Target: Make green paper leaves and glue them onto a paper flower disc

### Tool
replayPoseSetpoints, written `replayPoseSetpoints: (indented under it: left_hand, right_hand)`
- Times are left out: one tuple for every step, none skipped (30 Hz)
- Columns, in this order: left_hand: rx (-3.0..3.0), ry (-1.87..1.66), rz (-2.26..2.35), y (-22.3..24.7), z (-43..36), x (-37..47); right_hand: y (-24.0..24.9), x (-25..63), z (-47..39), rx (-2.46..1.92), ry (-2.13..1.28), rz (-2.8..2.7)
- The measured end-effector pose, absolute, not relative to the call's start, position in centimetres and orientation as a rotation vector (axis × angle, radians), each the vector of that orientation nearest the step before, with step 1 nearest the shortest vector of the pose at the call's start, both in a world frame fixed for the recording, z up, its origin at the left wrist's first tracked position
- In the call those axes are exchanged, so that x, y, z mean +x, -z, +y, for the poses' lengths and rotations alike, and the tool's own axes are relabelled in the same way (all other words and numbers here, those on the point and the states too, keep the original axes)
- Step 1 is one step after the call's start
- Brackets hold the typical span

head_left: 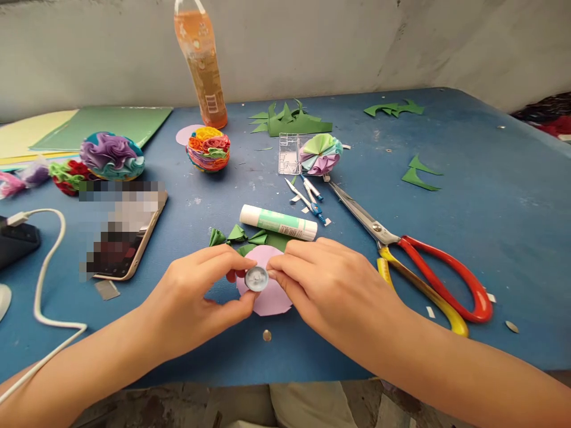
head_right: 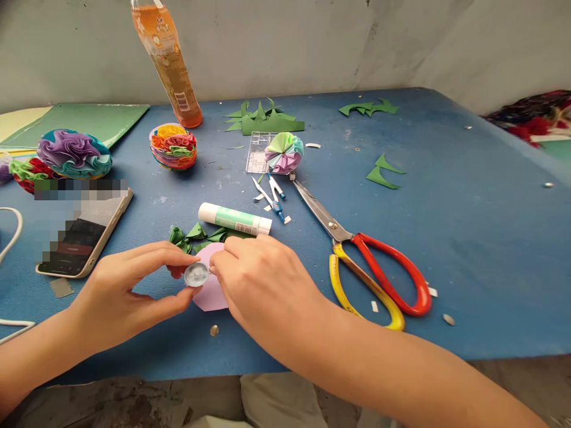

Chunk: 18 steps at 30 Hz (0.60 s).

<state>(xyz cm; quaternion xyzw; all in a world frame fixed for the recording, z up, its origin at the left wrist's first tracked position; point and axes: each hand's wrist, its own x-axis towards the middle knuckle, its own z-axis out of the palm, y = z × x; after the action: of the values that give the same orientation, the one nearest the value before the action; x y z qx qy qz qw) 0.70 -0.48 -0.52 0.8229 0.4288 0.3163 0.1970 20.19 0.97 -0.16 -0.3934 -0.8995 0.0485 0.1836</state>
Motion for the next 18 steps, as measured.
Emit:
replayPoseSetpoints:
  left_hand:
    - [2.303,-0.864,1.212,0.47,-0.48,0.71]
    - [2.3,-0.845,1.225,0.42,-0.49,0.71]
    - [2.298,-0.833,1.241,0.38,-0.5,0.69]
    - [2.294,-0.823,1.257,0.34,-0.5,0.67]
    - [2.291,-0.81,1.273,0.32,-0.51,0.64]
    - [2.287,-0.799,1.289,0.31,-0.51,0.62]
    - [2.285,-0.788,1.304,0.31,-0.52,0.6]
    - [2.283,-0.78,1.318,0.32,-0.51,0.59]
    - [2.282,-0.773,1.333,0.33,-0.5,0.58]
    - [2.283,-0.769,1.345,0.33,-0.48,0.56]
    - [2.283,-0.766,1.357,0.34,-0.45,0.55]
    - [2.285,-0.763,1.365,0.33,-0.41,0.53]
    - [2.283,-0.757,1.37,0.33,-0.38,0.5]
    - [2.277,-0.75,1.368,0.32,-0.34,0.47]
    - [2.268,-0.739,1.36,0.33,-0.31,0.44]
    - [2.256,-0.726,1.348,0.34,-0.28,0.42]
    - [2.243,-0.711,1.332,0.38,-0.26,0.4]
    - [2.231,-0.696,1.316,0.43,-0.23,0.4]
  right_hand:
    - [0.19,20.18,1.02,-1.106,-0.139,-2.541]
    - [0.22,20.17,1.07,-1.102,-0.139,-2.547]
    - [0.25,20.18,1.12,-1.095,-0.134,-2.555]
    - [0.28,20.19,1.15,-1.091,-0.123,-2.563]
    - [0.3,20.21,1.16,-1.086,-0.109,-2.572]
    - [0.32,20.23,1.15,-1.081,-0.095,-2.582]
    - [0.33,20.25,1.12,-1.076,-0.08,-2.588]
    - [0.32,20.27,1.09,-1.073,-0.067,-2.594]
    - [0.31,20.27,1.08,-1.072,-0.052,-2.598]
    - [0.29,20.28,1.07,-1.069,-0.036,-2.6]
    - [0.27,20.28,1.08,-1.066,-0.02,-2.602]
    - [0.25,20.28,1.1,-1.067,-0.009,-2.607]
    - [0.24,20.3,1.13,-1.071,-0.003,-2.615]
    - [0.23,20.32,1.17,-1.078,0.002,-2.622]
    - [0.21,20.35,1.2,-1.081,0.002,-2.63]
    - [0.19,20.39,1.23,-1.085,-0.003,-2.64]
    - [0.16,20.44,1.26,-1.093,-0.008,-2.647]
    - [0.1,20.49,1.27,-1.102,-0.015,-2.653]
